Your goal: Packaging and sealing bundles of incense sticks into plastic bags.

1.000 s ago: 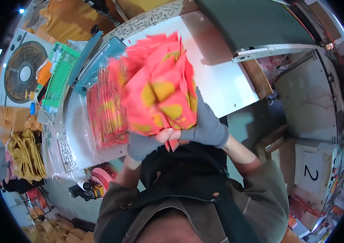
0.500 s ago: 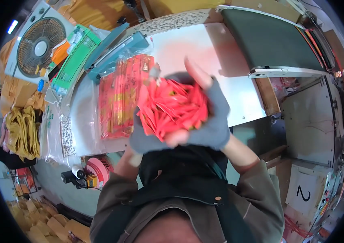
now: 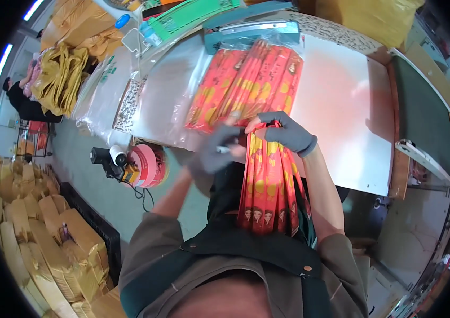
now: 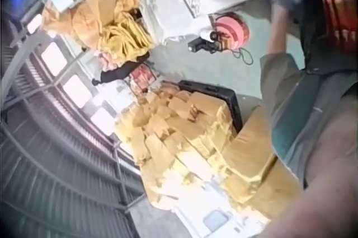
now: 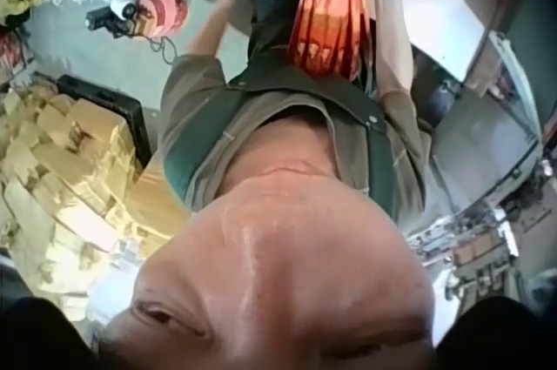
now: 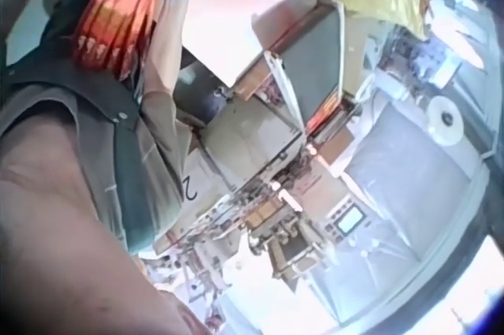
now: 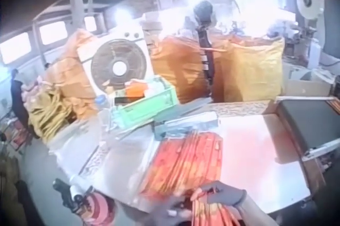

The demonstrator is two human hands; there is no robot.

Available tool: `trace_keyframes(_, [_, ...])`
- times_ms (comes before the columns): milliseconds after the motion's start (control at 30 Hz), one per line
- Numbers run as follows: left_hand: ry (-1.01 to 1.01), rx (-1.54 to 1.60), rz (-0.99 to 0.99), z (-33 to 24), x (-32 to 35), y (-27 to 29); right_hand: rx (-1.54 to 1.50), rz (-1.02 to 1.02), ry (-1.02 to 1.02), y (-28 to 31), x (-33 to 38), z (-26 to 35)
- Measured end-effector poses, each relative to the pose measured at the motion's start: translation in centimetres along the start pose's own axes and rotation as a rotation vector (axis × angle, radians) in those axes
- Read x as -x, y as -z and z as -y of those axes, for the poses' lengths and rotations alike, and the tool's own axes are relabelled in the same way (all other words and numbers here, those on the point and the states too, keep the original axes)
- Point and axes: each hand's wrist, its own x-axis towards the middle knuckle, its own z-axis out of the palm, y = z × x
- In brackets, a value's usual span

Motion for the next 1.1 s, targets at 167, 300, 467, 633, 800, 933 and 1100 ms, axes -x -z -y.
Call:
trace_keyframes(167, [0.118, -0.518, -0.612, 7.0, 2.8, 18.1, 0.0, 0.011, -0.006, -0.8, -1.2, -0.1])
trace_keyframes(300, [0.42, -0.808, -0.535, 13.5, 4.1, 23.0, 0.006, 0.017, -0.006, -0.7, -2.1, 0.0])
trace_keyframes(467, [0.197, -0.786, -0.485, 14.8, 3.6, 24.1, 0.005, 0.003, -0.021, -0.6, -1.5, -0.4])
trace_keyframes(633, [0.429, -0.624, -0.531, 14.0, 3.0, 23.8, 0.029, -0.012, -0.009, -0.7, -1.1, -0.4])
trace_keyframes(800, [0.334, -0.624, -0.58, 13.9, 3.3, 23.1, 0.013, -0.018, -0.008, -0.9, -0.8, -0.5])
trace_keyframes(933, [0.271, -0.622, -0.552, 11.9, 3.5, 20.4, 0.052, -0.081, 0.005, -0.6, 0.0, -0.6])
trace_keyframes(1100, [0.102, -0.838, -0.741, 15.6, 4.8, 20.9, 0.023, -0.066, 0.032, -1.6, -0.1, 0.2])
